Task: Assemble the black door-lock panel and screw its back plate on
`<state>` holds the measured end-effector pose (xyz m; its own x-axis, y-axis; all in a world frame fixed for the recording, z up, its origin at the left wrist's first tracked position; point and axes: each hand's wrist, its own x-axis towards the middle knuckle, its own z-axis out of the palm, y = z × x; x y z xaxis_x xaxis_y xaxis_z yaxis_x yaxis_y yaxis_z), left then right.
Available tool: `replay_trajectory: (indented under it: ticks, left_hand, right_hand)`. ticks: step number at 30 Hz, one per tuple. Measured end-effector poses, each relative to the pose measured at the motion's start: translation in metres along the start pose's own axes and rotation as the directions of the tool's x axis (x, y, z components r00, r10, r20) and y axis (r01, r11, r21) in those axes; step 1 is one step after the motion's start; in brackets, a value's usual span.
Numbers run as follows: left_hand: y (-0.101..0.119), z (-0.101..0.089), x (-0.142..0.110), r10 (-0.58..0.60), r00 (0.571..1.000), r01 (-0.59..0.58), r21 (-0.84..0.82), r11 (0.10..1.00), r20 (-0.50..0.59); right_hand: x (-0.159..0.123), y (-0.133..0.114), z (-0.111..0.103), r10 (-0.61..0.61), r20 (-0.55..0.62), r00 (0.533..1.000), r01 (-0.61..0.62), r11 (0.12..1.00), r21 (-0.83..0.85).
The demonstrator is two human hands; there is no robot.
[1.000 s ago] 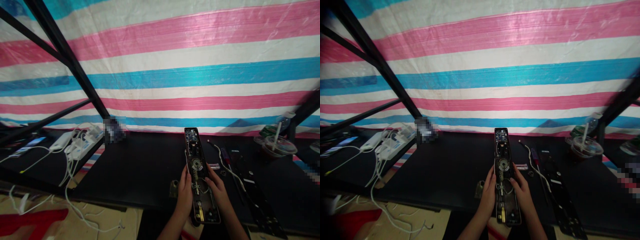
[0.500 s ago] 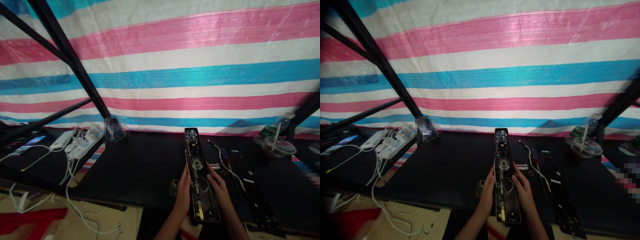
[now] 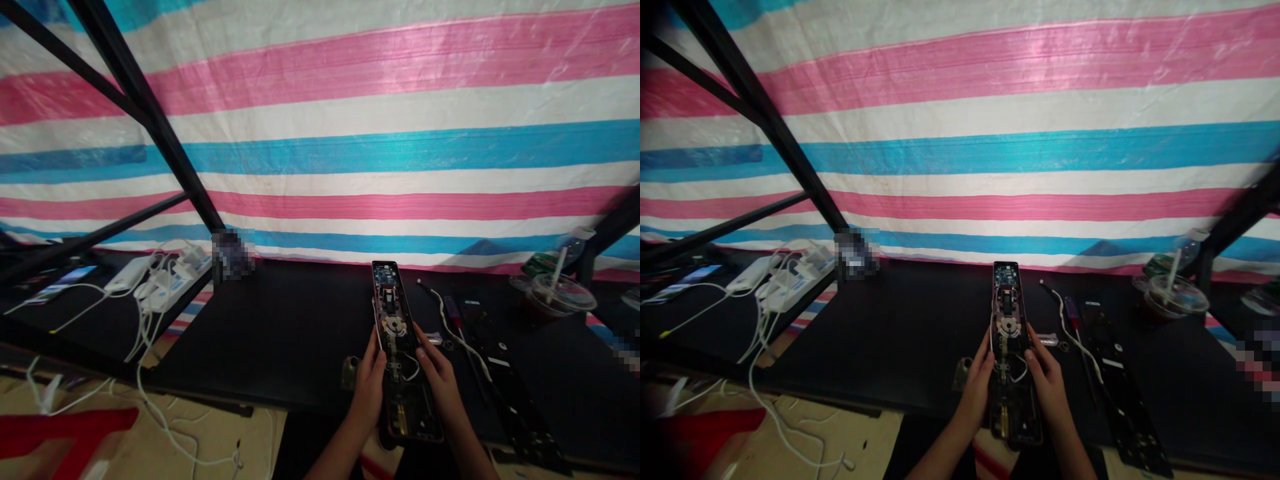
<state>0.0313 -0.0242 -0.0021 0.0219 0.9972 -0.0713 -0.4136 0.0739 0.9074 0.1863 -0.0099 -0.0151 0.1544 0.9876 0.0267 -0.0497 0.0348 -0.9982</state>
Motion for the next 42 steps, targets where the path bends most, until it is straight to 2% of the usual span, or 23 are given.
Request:
replay_trajectory:
  ticks: [8, 16, 25, 29, 32, 35, 39, 42]
  left_hand:
    - [-0.007, -0.001, 0.000, 0.040, 0.999, -0.037, 0.121, 0.992, -0.021]
    - [0.001, 0.001, -0.002, 0.012, 1.000, -0.012, 0.040, 0.999, -0.016]
    - [0.003, 0.001, -0.002, -0.005, 1.000, 0.005, 0.026, 1.000, 0.012]
    - [0.006, 0.003, -0.002, -0.015, 1.000, 0.016, 0.056, 0.998, -0.015]
    - [0.006, 0.004, -0.003, -0.006, 0.999, 0.011, 0.114, 0.993, -0.044]
    - [0.005, 0.004, -0.006, 0.105, 0.994, -0.098, 0.229, 0.969, -0.020]
    - [0.004, 0.007, -0.009, 0.184, 0.982, -0.188, 0.416, 0.890, 0.050]
    - [0.009, 0.010, -0.014, 0.235, 0.969, -0.238, 0.500, 0.832, 0.071]
  right_hand:
    - [-0.002, -0.001, 0.001, 0.010, -0.017, 1.000, -0.010, 1.000, 0.010]
    - [-0.002, 0.004, 0.000, 0.024, -0.001, 1.000, -0.024, 0.998, 0.060]
    - [-0.001, 0.006, 0.002, 0.018, 0.024, 1.000, -0.020, 0.996, 0.091]
    - [-0.002, 0.009, 0.003, 0.012, 0.037, 0.999, -0.016, 0.996, 0.093]
    - [-0.004, 0.012, 0.005, -0.012, 0.020, 1.000, 0.011, 0.998, 0.058]
    - [-0.010, 0.016, 0.004, -0.064, 0.010, 0.998, 0.064, 0.997, -0.040]
    - [-0.020, 0.021, 0.002, -0.112, 0.022, 0.993, 0.114, 0.979, -0.168]
    - [-0.022, 0.014, 0.000, -0.181, 0.000, 0.983, 0.174, 0.944, -0.282]
